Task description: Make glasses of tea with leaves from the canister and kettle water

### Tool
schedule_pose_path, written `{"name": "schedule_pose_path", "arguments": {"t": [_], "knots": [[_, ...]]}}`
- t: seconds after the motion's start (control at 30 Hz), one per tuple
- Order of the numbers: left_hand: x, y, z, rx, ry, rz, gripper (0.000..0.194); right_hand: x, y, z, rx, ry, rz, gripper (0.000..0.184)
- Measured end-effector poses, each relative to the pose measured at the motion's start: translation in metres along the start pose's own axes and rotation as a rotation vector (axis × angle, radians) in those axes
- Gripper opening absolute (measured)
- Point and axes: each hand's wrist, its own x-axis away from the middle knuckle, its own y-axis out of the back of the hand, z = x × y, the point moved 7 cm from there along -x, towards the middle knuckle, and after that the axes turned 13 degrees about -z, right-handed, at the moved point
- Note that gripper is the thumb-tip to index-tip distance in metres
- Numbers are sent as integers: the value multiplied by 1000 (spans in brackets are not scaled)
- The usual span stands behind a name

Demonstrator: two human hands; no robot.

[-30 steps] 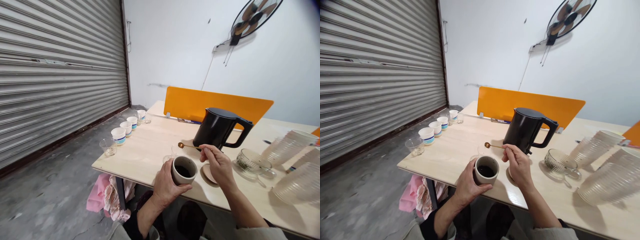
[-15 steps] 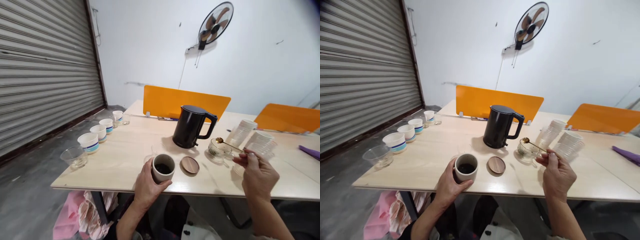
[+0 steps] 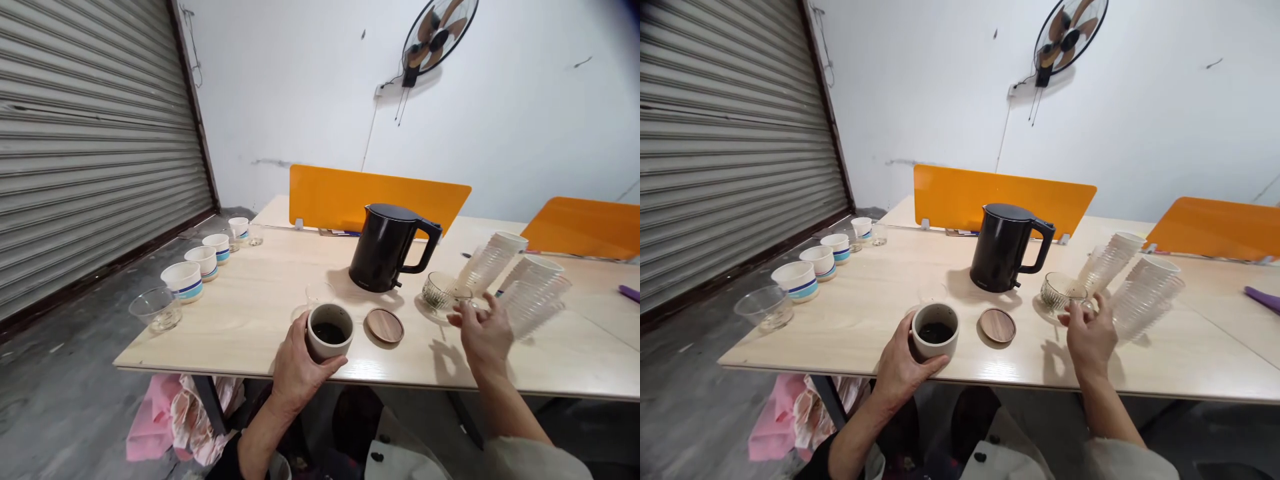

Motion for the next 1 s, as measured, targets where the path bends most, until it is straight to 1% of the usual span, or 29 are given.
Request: {"name": "schedule_pose_path", "arguments": {"t": [0.03, 0.07, 0.1, 0.17, 0.23, 0.27, 0.33, 0.4, 0.47, 0.57, 0.63, 0.67, 0.73, 0.83, 0.9, 1.0], "knots": [[0, 0, 0, -4, 0, -3, 94, 10, 6, 3, -23, -9, -1, 69], [0, 1, 0, -6, 0, -6, 94, 22, 8, 9, -52, 1, 30, 69], [0, 1, -1, -5, -1, -5, 93, 34, 5, 17, -75, 40, 105, 66], [0, 2, -3, 7, -5, -5, 94, 62, -11, 38, -72, 202, 314, 61], [0, 3, -5, 21, -5, 4, 94, 88, -33, 56, -10, 402, 511, 62], [0, 3, -7, 23, -4, 10, 93, 99, -44, 62, 30, 485, 583, 64], [-1, 5, -9, 21, 3, 16, 93, 115, -64, 67, 97, 599, 685, 66], [-2, 6, -10, 13, 12, 20, 94, 122, -77, 67, 127, 642, 718, 64], [-2, 5, -9, 12, 15, 29, 95, 122, -82, 67, 114, 625, 691, 62], [-2, 4, -8, 9, 6, 41, 97, 114, -74, 78, 19, 514, 618, 57], [-2, 4, -7, 2, 5, 41, 99, 111, -63, 99, -90, 463, 604, 54], [-2, 5, -7, 0, 7, 40, 100, 111, -58, 114, -150, 462, 614, 53], [-2, 5, -7, 8, 19, 49, 100, 119, -50, 146, -245, 524, 683, 52], [-2, 4, -7, 36, 44, 89, 98, 143, -45, 189, -286, 719, 794, 60], [-1, 3, -7, 45, 41, 94, 98, 159, -46, 206, -252, 847, 838, 65], [-1, 1, -8, 36, 5, 64, 97, 173, -52, 216, -180, 964, 849, 69]]}}
